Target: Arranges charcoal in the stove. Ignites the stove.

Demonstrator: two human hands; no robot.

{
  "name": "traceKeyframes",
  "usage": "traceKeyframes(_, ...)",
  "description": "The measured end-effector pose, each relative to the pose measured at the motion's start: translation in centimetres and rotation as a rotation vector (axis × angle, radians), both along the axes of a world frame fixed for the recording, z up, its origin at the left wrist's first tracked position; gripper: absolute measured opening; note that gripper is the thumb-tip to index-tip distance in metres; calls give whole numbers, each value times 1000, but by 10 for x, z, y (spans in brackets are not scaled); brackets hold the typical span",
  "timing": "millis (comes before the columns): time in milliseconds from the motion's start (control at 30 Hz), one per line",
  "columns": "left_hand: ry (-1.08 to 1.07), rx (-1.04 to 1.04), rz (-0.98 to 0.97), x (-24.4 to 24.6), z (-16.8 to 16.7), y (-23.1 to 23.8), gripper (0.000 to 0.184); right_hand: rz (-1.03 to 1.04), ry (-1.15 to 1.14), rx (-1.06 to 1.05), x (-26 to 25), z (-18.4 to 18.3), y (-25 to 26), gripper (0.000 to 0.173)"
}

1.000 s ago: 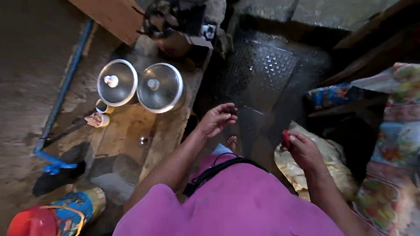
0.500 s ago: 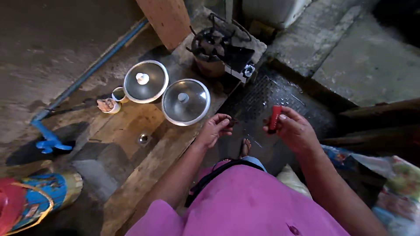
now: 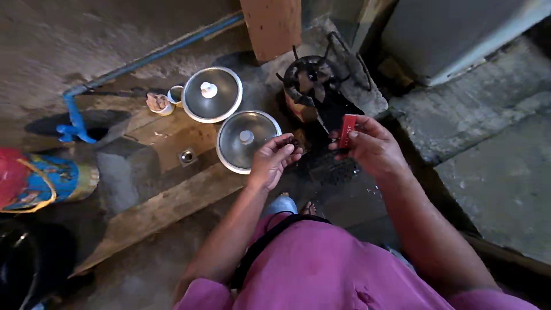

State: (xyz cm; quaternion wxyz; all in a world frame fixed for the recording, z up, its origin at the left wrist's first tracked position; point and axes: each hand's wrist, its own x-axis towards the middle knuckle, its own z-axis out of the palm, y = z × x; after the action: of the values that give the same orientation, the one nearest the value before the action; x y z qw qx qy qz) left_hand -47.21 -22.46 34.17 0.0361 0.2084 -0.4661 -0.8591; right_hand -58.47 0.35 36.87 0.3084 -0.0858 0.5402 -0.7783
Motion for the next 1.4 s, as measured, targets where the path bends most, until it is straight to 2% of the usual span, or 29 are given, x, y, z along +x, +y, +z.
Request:
traceKeyframes(167,-2,-44,2,-28,1,-17,31,88,31,18,-45,-5,-34,34)
traceKeyframes(333,6,6,-4,-73,-3,-38,28,63,24,59,-81,1,-61,54)
traceKeyframes(433,-22,30,-6,-96,-3,-45,26,19,65,72,-104,-1,-70,35)
traceKeyframes(600,-40,82,54,-128,-4,-47,29,91,85,2,-148,-4,-68,49)
traceKeyframes(667,-33,88,99,-137,-5,-46,29,73,172,109,-164,-8,-69,45)
traceKeyframes(800,-69,167,233,-155,-2,-40,24,179,347,436,-197,-12,-74,17)
traceKeyframes(867,-105,230,298,-163,-1,-35,20,229,348,513,-213,-14,-77,16)
traceKeyframes(1033,-119,246,396,-184,-8,-21,16,287,354,360,-247,-28,-79,6)
traceKeyframes(1133,-145,181,450,-197,-9,-11,15,346,216,237,-260,-36,-80,4)
traceKeyframes(1200,-121,162,467,-203,-11,-7,18,412,118,176,-265,-38,-82,10)
traceKeyframes(1333,-67,176,472,-211,-10,-1,24,450,52,109,-271,-40,-83,34)
traceKeyframes(1400,-39,192,484,-215,-9,2,21,446,70,102,-274,-43,-83,33)
